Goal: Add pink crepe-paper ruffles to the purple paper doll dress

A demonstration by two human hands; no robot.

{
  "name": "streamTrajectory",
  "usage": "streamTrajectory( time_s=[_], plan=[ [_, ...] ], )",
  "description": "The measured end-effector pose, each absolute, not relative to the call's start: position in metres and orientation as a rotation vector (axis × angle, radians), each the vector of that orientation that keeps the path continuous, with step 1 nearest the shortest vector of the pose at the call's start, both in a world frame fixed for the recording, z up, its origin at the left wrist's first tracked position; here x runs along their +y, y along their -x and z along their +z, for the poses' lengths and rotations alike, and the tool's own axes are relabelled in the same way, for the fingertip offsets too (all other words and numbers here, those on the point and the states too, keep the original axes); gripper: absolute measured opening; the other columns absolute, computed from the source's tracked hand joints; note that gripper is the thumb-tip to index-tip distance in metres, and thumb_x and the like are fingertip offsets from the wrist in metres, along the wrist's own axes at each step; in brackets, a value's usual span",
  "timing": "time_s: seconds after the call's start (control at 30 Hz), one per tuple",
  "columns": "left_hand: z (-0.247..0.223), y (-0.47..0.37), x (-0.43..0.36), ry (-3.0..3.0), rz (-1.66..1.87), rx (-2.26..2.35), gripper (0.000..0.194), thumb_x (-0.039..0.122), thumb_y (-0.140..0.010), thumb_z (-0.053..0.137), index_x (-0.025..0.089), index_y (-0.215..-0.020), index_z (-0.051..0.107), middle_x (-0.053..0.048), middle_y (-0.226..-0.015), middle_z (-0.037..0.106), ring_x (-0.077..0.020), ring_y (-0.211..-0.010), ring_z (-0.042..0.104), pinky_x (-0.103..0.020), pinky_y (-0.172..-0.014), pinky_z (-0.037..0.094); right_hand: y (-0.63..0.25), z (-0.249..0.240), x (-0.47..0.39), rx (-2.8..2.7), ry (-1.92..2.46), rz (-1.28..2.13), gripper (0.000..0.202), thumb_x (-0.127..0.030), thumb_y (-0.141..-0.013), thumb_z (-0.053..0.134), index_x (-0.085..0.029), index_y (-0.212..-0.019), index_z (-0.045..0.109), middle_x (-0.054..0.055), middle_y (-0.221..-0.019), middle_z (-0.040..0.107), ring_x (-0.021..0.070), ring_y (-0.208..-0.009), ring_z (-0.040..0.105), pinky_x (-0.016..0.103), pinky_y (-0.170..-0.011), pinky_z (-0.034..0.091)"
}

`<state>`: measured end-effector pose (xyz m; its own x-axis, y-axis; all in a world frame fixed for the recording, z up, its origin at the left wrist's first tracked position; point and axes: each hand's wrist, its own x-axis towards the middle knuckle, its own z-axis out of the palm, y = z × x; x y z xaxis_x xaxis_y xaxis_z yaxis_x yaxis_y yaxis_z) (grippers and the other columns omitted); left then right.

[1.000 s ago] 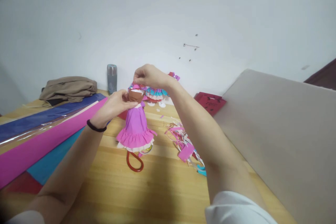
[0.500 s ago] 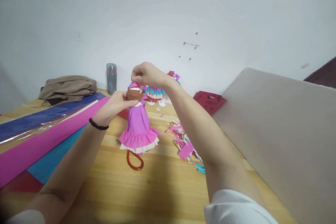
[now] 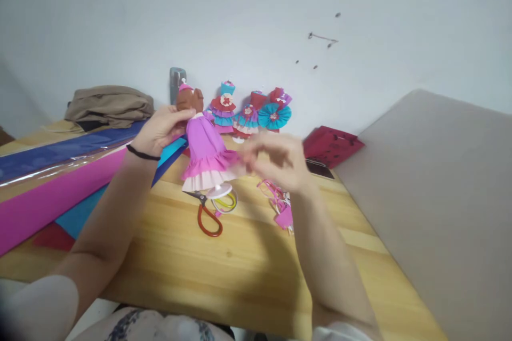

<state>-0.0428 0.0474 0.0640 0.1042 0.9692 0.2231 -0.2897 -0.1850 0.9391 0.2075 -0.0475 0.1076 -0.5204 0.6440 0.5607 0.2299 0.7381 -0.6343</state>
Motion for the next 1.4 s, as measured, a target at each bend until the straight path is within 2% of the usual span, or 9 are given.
streamTrajectory(
  time_s=[0.1,0.17,0.27,0.33,0.63,0.87,0.97,1.2,1.4],
  plan=[
    [0.059,0.054,0.058,-1.034,1.376,0.759,0.015,0.020,-0.075,0.077,0.013,-0.082,0.065,-0.002,-0.068,0.064,-0.0137,-0.065,0.062,-0.029,-0.069,0.052,-0.206,0.046,-0.073,-2.380,0.697,1.132,0.024,-0.043,-0.089,0.065,-0.021,-0.085,0.072,0.003,-0.071,0.070,0.0164,-0.063,0.066,0.029,-0.061,0.051],
    [0.055,0.057,0.065,-0.993,1.371,0.768,0.016,0.019,-0.076,0.077,0.012,-0.084,0.066,-0.002,-0.066,0.063,-0.0147,-0.067,0.063,-0.030,-0.071,0.052,-0.193,0.005,-0.078,-2.496,0.969,1.012,0.019,-0.035,-0.089,0.063,-0.020,-0.095,0.073,0.006,-0.080,0.072,0.0189,-0.073,0.067,0.030,-0.066,0.052],
    [0.052,0.058,0.069,-0.965,1.355,0.726,0.013,0.017,-0.075,0.076,0.012,-0.082,0.066,-0.001,-0.065,0.063,-0.0148,-0.069,0.063,-0.030,-0.074,0.053,-0.171,-0.039,-0.077,-2.608,1.271,0.586,0.045,-0.025,-0.081,0.070,-0.016,-0.125,0.067,0.016,-0.120,0.069,0.0287,-0.106,0.066,0.040,-0.091,0.052],
    [0.052,0.056,0.067,-0.986,1.337,0.694,0.012,0.016,-0.073,0.076,0.012,-0.079,0.066,0.000,-0.065,0.064,-0.0131,-0.067,0.062,-0.029,-0.073,0.052,-0.164,-0.052,-0.076,-2.618,1.349,0.494,0.050,-0.021,-0.083,0.066,-0.018,-0.133,0.063,0.016,-0.127,0.065,0.0298,-0.113,0.063,0.041,-0.095,0.050],
    [0.068,0.051,0.040,-1.314,1.434,0.561,0.020,0.020,-0.070,0.081,0.012,-0.087,0.073,0.002,-0.076,0.069,-0.0096,-0.070,0.060,-0.024,-0.073,0.047,-0.168,-0.052,-0.087,-2.488,1.655,0.222,0.050,-0.033,-0.086,0.068,-0.015,-0.132,0.061,0.021,-0.125,0.059,0.0365,-0.114,0.056,0.048,-0.093,0.050],
    [0.073,0.057,0.037,-1.445,1.518,0.647,0.011,0.012,-0.076,0.076,0.010,-0.085,0.072,-0.001,-0.077,0.068,-0.0122,-0.074,0.062,-0.024,-0.074,0.047,-0.200,-0.051,-0.064,-2.161,1.531,0.281,0.026,-0.024,-0.096,0.050,-0.019,-0.109,0.072,0.013,-0.105,0.066,0.0246,-0.094,0.064,0.036,-0.085,0.050],
    [0.077,0.068,0.038,-1.413,1.576,0.749,0.003,0.007,-0.082,0.071,0.009,-0.083,0.069,0.000,-0.074,0.065,-0.0111,-0.072,0.061,-0.025,-0.077,0.048,-0.223,-0.044,-0.050,-2.080,1.634,0.149,0.024,-0.020,-0.093,0.052,-0.015,-0.102,0.074,0.014,-0.098,0.071,0.0258,-0.091,0.063,0.036,-0.083,0.048],
    [0.076,0.084,0.042,-1.386,1.615,0.777,0.005,0.018,-0.080,0.075,0.019,-0.084,0.072,-0.001,-0.079,0.068,-0.0161,-0.077,0.063,-0.029,-0.071,0.050,-0.243,-0.043,-0.038,-2.626,1.311,0.587,0.030,-0.001,-0.075,0.056,-0.016,-0.094,0.075,0.010,-0.099,0.072,0.0187,-0.085,0.066,0.028,-0.079,0.047],
    [0.076,0.085,0.043,-1.367,1.624,0.808,0.011,0.025,-0.074,0.080,0.020,-0.082,0.074,0.000,-0.077,0.069,-0.0162,-0.074,0.062,-0.027,-0.065,0.049,-0.246,-0.047,-0.036,-2.581,1.254,0.640,0.032,-0.004,-0.081,0.052,-0.017,-0.099,0.073,0.007,-0.094,0.074,0.0186,-0.081,0.066,0.029,-0.078,0.047]
  ],
)
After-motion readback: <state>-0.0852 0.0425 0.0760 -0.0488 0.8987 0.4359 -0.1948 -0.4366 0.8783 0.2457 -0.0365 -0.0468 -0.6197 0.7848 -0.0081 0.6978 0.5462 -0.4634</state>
